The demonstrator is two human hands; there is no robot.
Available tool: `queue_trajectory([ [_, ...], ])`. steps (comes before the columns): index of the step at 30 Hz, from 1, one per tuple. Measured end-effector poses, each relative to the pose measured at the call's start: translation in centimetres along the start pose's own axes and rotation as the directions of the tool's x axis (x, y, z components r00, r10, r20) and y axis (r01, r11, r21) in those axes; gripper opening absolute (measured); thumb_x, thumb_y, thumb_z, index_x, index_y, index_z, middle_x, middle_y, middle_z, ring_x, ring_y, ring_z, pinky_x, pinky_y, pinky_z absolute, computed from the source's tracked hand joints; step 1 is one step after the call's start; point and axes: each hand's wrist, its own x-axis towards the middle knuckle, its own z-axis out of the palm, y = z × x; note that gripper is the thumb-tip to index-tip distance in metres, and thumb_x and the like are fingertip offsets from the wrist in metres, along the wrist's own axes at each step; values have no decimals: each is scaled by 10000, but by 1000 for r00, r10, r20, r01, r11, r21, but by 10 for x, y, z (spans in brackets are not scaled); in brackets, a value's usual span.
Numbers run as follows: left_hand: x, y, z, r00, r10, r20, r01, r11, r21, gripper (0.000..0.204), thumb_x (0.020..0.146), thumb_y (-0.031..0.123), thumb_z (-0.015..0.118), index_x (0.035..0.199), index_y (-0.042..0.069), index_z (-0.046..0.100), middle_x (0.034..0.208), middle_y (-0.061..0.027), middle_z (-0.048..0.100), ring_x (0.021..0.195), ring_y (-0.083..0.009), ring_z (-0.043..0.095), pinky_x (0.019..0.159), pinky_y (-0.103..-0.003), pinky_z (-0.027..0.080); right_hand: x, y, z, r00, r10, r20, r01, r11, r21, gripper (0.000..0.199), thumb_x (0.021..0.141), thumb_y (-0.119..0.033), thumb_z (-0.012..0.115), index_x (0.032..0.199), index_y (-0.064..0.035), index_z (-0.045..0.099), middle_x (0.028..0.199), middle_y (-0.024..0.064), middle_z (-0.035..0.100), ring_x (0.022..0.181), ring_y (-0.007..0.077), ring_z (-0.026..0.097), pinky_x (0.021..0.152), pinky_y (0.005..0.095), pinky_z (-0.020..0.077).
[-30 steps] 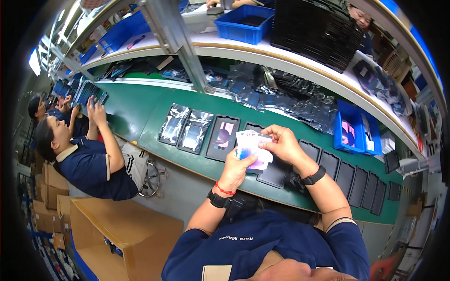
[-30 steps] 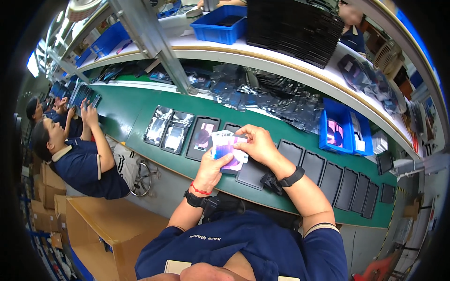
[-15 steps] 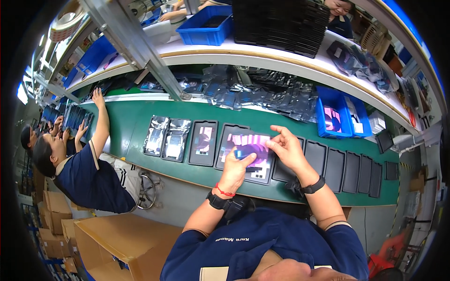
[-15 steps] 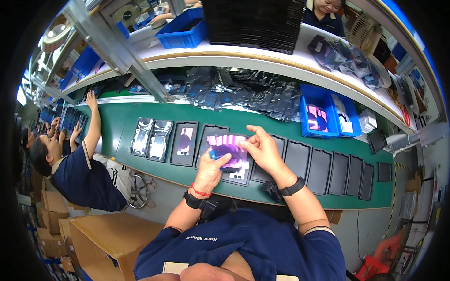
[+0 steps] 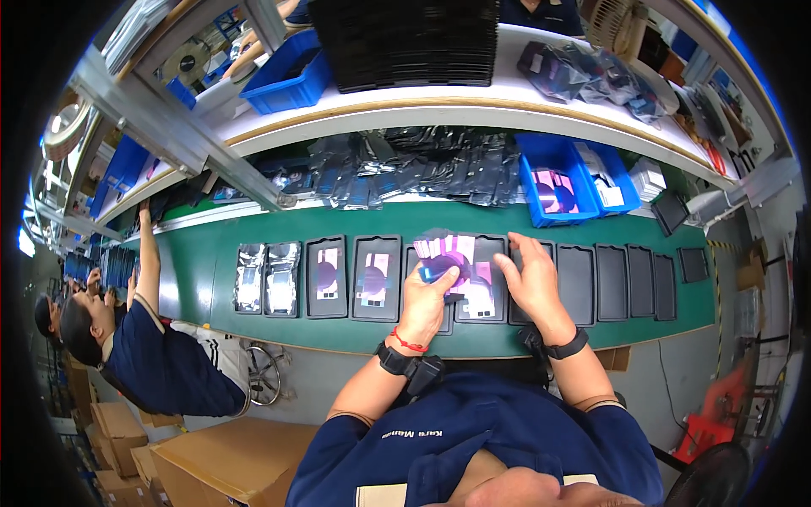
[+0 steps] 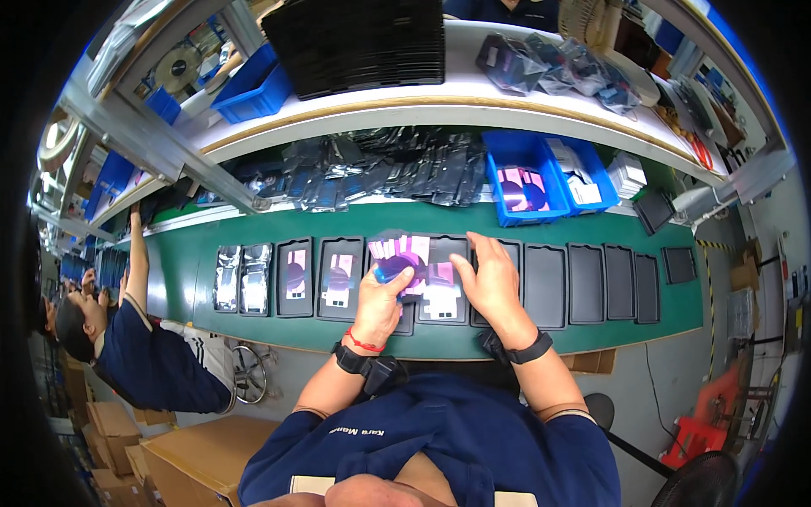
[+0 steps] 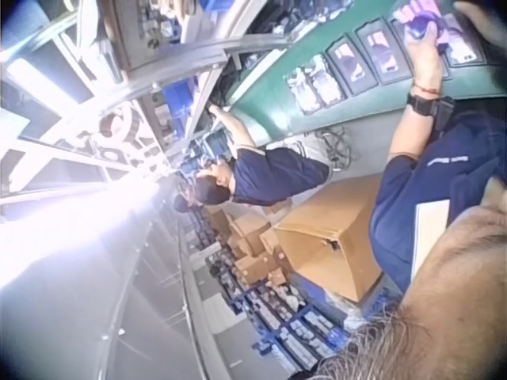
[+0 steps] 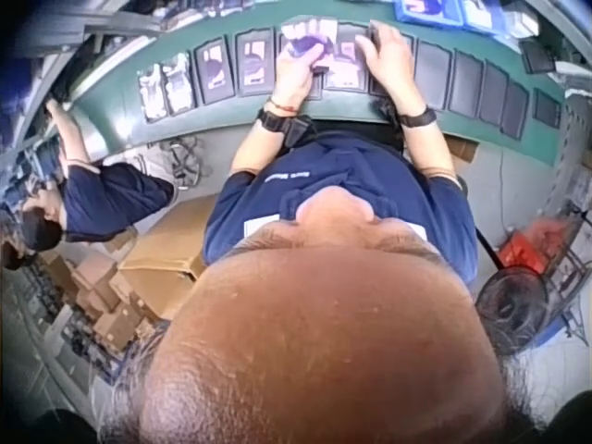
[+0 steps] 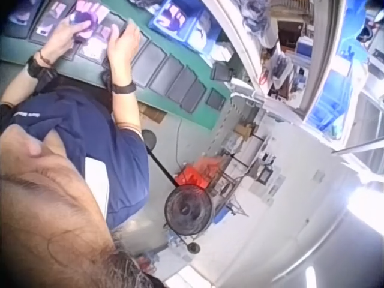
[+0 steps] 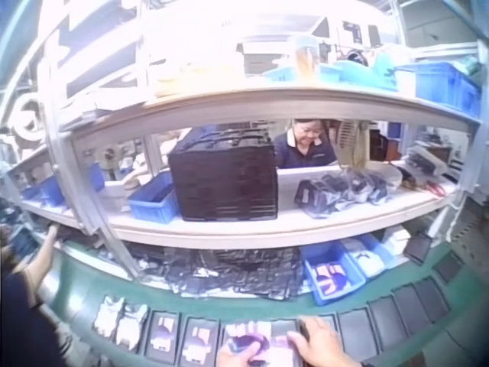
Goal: The recorder is assembling electronic parts into black plastic housings, placing them into anti-static bags, and organizing them at a production workstation.
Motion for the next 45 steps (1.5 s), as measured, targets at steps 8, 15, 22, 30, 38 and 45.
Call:
queue_trajectory([
  [8, 2, -26, 33, 986, -104, 133, 111, 993, -50, 193, 832, 10, 610, 1020, 13, 572, 931, -56, 634, 801, -138, 624, 746, -275, 516, -13, 43, -8, 926, 314, 208, -351, 518, 780, 247, 764, 44, 647, 987, -1, 552, 759, 42, 628, 671, 70, 599, 598, 206, 486],
  [15, 8, -42, 53, 989, -92, 119, 87, 995, 46, 181, 837, -6, 588, 1016, 9, 563, 910, -78, 635, 787, -162, 631, 725, -287, 519, -27, 48, -32, 963, 189, -190, -187, 982, 29, 427, 745, -280, 695, 1034, 3, 558, 761, 125, 569, 770, 298, 593, 674, 378, 483],
  [22, 4, -55, 87, 942, -216, 256, 229, 973, -23, 158, 873, -15, 512, 1022, 13, 555, 932, -64, 626, 868, -168, 622, 772, -287, 502, -42, 95, -46, 887, 456, -71, -268, 634, 725, 110, 776, -34, 676, 774, -9, 569, 652, 32, 617, 575, 59, 574, 495, 197, 438],
  [30, 4, -84, 123, 940, -199, 275, 169, 977, 132, 208, 793, -66, 608, 983, 8, 568, 922, -71, 641, 816, -156, 634, 744, -267, 508, -50, 92, -78, 878, 381, -289, -326, 919, 221, 304, 681, -211, 770, 826, 6, 615, 678, 90, 587, 606, 190, 578, 541, 310, 458],
  [38, 7, -99, 145, 865, -331, 376, 329, 941, 72, 188, 848, -54, 533, 1032, -18, 551, 993, -97, 612, 880, -178, 616, 806, -305, 502, -62, 158, -113, 815, 568, -111, -320, 603, 731, 80, 759, -2, 660, 829, 13, 625, 718, 79, 654, 623, 106, 613, 536, 233, 477],
  [45, 3, -114, 163, 911, -259, 321, 209, 961, 181, 180, 803, -65, 594, 967, 6, 572, 900, -69, 640, 821, -152, 628, 758, -276, 510, -62, 141, -125, 838, 378, -393, -391, 919, 49, 327, 664, -233, 747, 869, -3, 638, 723, 96, 590, 671, 189, 578, 583, 306, 449],
])
